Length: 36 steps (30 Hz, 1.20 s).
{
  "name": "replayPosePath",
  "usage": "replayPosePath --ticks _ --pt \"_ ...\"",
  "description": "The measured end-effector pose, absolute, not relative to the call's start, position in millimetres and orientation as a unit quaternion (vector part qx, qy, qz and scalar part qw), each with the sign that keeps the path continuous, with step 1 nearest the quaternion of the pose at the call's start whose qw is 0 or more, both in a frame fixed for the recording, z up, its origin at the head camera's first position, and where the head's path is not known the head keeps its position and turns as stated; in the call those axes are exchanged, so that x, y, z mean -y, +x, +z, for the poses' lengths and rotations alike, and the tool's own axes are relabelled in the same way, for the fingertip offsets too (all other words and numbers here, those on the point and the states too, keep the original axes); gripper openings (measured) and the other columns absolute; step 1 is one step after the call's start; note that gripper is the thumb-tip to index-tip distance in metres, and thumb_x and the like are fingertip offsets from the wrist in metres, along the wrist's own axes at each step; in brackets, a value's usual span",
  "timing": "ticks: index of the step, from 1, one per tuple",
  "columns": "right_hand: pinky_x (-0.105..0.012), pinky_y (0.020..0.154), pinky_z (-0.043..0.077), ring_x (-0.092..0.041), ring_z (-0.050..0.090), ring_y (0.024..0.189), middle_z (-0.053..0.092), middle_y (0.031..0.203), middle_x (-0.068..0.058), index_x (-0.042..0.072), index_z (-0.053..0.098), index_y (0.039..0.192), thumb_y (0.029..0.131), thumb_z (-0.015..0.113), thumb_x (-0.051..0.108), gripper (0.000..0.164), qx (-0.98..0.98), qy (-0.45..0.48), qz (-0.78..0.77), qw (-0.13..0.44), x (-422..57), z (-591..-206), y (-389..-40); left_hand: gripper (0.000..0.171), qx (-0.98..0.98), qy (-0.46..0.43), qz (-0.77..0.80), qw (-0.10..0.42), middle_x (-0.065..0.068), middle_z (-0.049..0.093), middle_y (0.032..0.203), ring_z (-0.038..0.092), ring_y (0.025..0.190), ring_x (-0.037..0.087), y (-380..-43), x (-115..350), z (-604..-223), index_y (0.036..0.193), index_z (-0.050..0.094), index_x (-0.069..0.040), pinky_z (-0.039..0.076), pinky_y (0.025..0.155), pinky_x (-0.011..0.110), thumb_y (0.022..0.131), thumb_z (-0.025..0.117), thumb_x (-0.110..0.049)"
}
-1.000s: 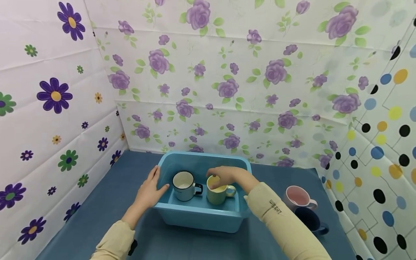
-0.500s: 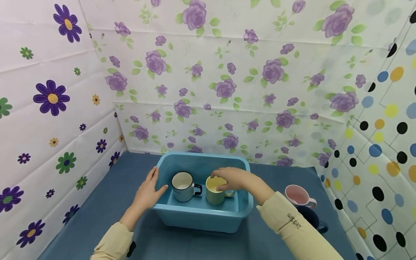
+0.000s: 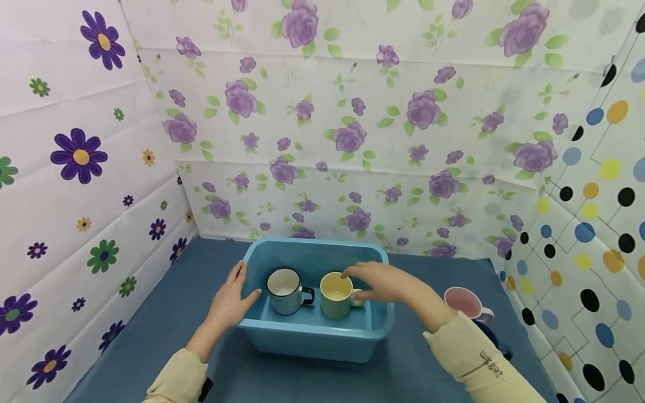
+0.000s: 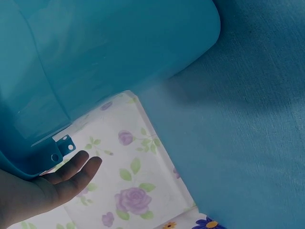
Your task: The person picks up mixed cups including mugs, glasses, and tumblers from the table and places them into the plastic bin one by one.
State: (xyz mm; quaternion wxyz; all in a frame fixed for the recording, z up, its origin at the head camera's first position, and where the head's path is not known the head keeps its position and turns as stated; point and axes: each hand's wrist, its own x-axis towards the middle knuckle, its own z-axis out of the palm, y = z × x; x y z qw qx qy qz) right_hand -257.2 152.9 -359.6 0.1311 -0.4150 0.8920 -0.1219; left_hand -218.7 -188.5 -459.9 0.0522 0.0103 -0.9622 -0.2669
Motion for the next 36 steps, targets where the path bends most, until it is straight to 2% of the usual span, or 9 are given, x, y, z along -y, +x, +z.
replayPosePath --ticks 6,14,21,26,31,34,36 --pt "-0.049 0.091 0.048 -0.033 0.055 0.117 0.057 0.129 -0.012 0.013 0.053 0.131 0.091 0.059 0.035 0.046 -0.895 -0.411 -0.127 0.119 -170 -360 -250 0.079 0.963 0.006 -0.264 0.058 0.017 0.012 0.158 0.036 0.13 0.048 -218 189 -461 0.151 0.015 0.0 0.036 0.098 0.063 0.093 0.057 -0.033" --pt "-0.048 0.092 0.047 -0.033 0.054 0.119 0.056 0.131 -0.01 0.015 0.053 0.131 0.093 0.051 0.048 0.051 -0.891 -0.415 -0.154 0.104 -196 -363 -234 0.078 0.963 0.007 -0.262 0.057 0.018 0.013 0.157 0.036 0.13 0.048 -218 187 -459 0.15 0.016 0.0 0.036 0.098 0.063 0.093 0.057 -0.032" --pt "-0.045 0.087 0.05 -0.03 0.056 0.116 0.057 0.128 -0.007 0.015 0.053 0.131 0.094 0.052 0.044 0.048 -0.901 -0.391 -0.163 0.09 -224 -366 -225 0.078 0.963 0.011 -0.263 0.055 0.017 0.012 0.158 0.035 0.131 0.048 -218 187 -460 0.151 0.015 -0.001 0.035 0.098 0.063 0.093 0.057 -0.033" --pt "-0.044 0.084 0.051 -0.031 0.058 0.112 0.059 0.126 -0.007 0.014 0.055 0.129 0.092 0.051 0.05 0.052 -0.914 -0.362 -0.167 0.081 -246 -372 -222 0.079 0.963 0.012 -0.264 0.048 0.017 0.01 0.158 0.035 0.131 0.048 -219 186 -459 0.151 0.013 -0.001 0.036 0.098 0.063 0.093 0.056 -0.034" --pt "-0.032 0.075 0.053 -0.019 0.062 0.101 0.062 0.12 -0.006 0.012 0.057 0.125 0.092 0.057 0.039 0.043 -0.908 -0.376 -0.179 0.048 -270 -387 -222 0.079 0.964 0.013 -0.263 0.049 0.017 0.011 0.158 0.035 0.132 0.048 -218 185 -459 0.151 0.014 -0.001 0.035 0.099 0.063 0.093 0.057 -0.032" --pt "-0.027 0.071 0.051 -0.008 0.06 0.095 0.064 0.112 -0.002 0.009 0.059 0.123 0.091 0.061 0.031 0.038 -0.899 -0.395 -0.187 0.024 -286 -400 -222 0.078 0.963 0.012 -0.263 0.053 0.017 0.011 0.158 0.035 0.132 0.048 -218 186 -460 0.151 0.014 -0.001 0.035 0.1 0.063 0.093 0.057 -0.033" --pt "-0.024 0.071 0.051 -0.001 0.057 0.097 0.063 0.111 -0.003 0.009 0.059 0.122 0.09 0.063 0.027 0.037 -0.897 -0.394 -0.199 0.028 -296 -409 -221 0.079 0.963 0.012 -0.264 0.053 0.017 0.011 0.158 0.034 0.132 0.048 -218 186 -460 0.151 0.014 -0.001 0.035 0.1 0.063 0.093 0.057 -0.033"
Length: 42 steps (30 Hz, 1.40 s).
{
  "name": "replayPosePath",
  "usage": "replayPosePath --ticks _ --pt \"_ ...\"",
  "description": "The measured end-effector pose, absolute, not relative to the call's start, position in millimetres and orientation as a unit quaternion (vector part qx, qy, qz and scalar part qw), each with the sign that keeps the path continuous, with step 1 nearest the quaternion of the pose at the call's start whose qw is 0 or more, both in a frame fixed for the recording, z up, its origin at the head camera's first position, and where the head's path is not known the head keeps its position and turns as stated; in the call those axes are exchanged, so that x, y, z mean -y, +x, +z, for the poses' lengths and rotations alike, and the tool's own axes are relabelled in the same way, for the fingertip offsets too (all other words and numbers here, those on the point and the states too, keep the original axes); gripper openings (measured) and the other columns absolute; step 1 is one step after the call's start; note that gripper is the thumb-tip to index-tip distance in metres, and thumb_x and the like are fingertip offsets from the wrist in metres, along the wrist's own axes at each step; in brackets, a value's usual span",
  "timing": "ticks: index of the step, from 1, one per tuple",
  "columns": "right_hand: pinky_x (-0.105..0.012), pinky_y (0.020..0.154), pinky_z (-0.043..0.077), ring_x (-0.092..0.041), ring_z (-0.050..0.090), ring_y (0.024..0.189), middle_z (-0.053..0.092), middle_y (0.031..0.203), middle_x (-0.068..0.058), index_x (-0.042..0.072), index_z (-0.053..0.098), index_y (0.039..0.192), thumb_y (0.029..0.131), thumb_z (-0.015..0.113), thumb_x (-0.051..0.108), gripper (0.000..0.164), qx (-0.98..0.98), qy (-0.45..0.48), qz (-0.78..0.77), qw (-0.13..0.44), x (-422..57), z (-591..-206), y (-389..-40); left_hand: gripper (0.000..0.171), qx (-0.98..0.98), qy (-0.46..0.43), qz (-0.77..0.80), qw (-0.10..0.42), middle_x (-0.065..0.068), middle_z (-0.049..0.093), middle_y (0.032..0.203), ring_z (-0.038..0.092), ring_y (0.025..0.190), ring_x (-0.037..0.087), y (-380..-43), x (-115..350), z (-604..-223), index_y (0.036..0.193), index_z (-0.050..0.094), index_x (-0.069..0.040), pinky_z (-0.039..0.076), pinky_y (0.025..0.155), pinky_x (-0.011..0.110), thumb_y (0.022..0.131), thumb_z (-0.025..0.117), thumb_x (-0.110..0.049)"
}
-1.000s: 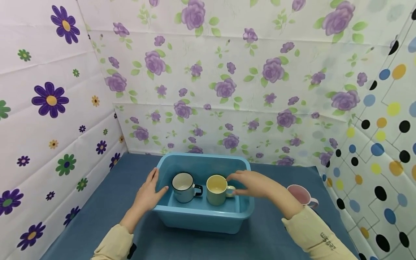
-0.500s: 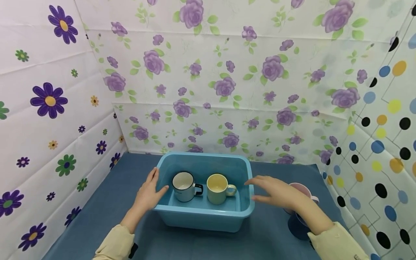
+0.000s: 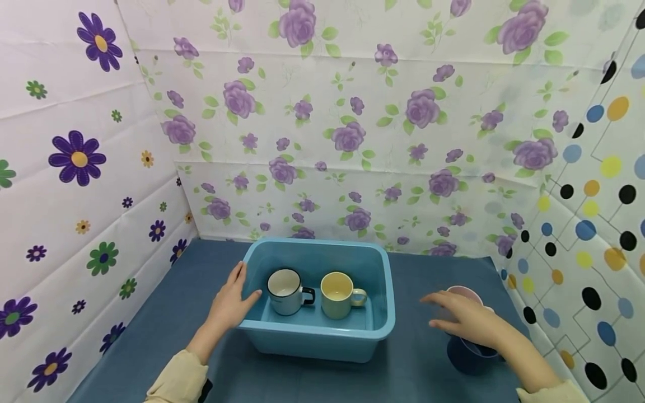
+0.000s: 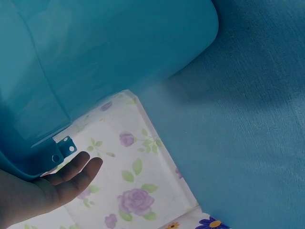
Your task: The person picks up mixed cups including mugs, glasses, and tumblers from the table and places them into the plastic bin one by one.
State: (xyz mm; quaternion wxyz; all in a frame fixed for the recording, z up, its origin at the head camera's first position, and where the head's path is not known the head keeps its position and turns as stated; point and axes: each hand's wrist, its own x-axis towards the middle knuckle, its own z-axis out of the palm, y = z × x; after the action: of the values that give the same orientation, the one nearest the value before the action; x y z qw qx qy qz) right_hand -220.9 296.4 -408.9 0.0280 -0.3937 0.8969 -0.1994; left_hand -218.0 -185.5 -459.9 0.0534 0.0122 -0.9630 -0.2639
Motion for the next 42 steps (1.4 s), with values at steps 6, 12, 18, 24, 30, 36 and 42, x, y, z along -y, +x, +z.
replayPosePath --ticks 6,12,18,24,30,36,42 --pt "-0.02 0.073 0.052 0.006 0.057 0.102 0.063 0.115 -0.012 0.005 0.056 0.124 0.089 0.065 0.024 0.041 -0.898 -0.38 -0.218 0.043 -319 -431 -213 0.079 0.963 0.013 -0.264 0.049 0.017 0.011 0.158 0.035 0.131 0.048 -216 186 -461 0.151 0.014 -0.001 0.035 0.098 0.063 0.093 0.057 -0.033" --pt "-0.016 0.077 0.05 0.01 0.052 0.106 0.064 0.116 -0.005 0.002 0.056 0.124 0.085 0.069 0.026 0.047 -0.903 -0.378 -0.204 0.021 -335 -446 -210 0.079 0.962 0.014 -0.268 0.054 0.017 0.012 0.158 0.036 0.13 0.048 -214 187 -461 0.151 0.015 0.0 0.036 0.098 0.064 0.093 0.058 -0.033" --pt "-0.014 0.075 0.048 0.016 0.045 0.11 0.055 0.123 0.018 0.009 0.054 0.127 0.082 0.072 0.02 0.05 -0.885 -0.4 -0.237 0.029 -359 -468 -212 0.079 0.964 0.012 -0.26 0.05 0.017 0.012 0.158 0.037 0.129 0.048 -213 186 -462 0.151 0.015 0.0 0.037 0.098 0.062 0.093 0.057 -0.034" --pt "-0.024 0.067 0.048 0.007 0.05 0.104 0.058 0.119 -0.007 0.019 0.053 0.129 0.077 0.076 0.023 0.057 -0.905 -0.37 -0.209 0.008 -374 -484 -212 0.079 0.962 0.013 -0.266 0.056 0.017 0.012 0.158 0.036 0.13 0.048 -214 185 -461 0.151 0.015 0.0 0.036 0.098 0.063 0.093 0.057 -0.033" --pt "-0.05 0.064 0.045 -0.034 0.054 0.092 0.049 0.119 -0.03 0.015 0.048 0.133 0.077 0.076 0.027 0.063 -0.939 -0.276 -0.193 0.071 -381 -489 -210 0.079 0.962 0.016 -0.266 0.052 0.017 0.012 0.158 0.036 0.13 0.048 -215 185 -462 0.151 0.015 -0.001 0.036 0.099 0.063 0.093 0.057 -0.032" --pt "-0.053 0.062 0.047 -0.045 0.053 0.088 0.046 0.118 -0.031 0.016 0.043 0.136 0.074 0.077 0.033 0.072 -0.958 -0.203 -0.162 0.121 -386 -497 -211 0.079 0.963 0.014 -0.264 0.05 0.017 0.012 0.158 0.036 0.13 0.048 -216 184 -463 0.151 0.014 -0.001 0.036 0.098 0.063 0.093 0.057 -0.033" --pt "-0.057 0.063 0.047 -0.054 0.05 0.089 0.037 0.122 -0.037 0.017 0.036 0.14 0.073 0.079 0.032 0.081 -0.959 -0.178 -0.161 0.152 -387 -506 -214 0.079 0.963 0.014 -0.264 0.057 0.017 0.012 0.158 0.037 0.13 0.048 -218 185 -461 0.151 0.015 0.0 0.036 0.098 0.063 0.093 0.058 -0.032"
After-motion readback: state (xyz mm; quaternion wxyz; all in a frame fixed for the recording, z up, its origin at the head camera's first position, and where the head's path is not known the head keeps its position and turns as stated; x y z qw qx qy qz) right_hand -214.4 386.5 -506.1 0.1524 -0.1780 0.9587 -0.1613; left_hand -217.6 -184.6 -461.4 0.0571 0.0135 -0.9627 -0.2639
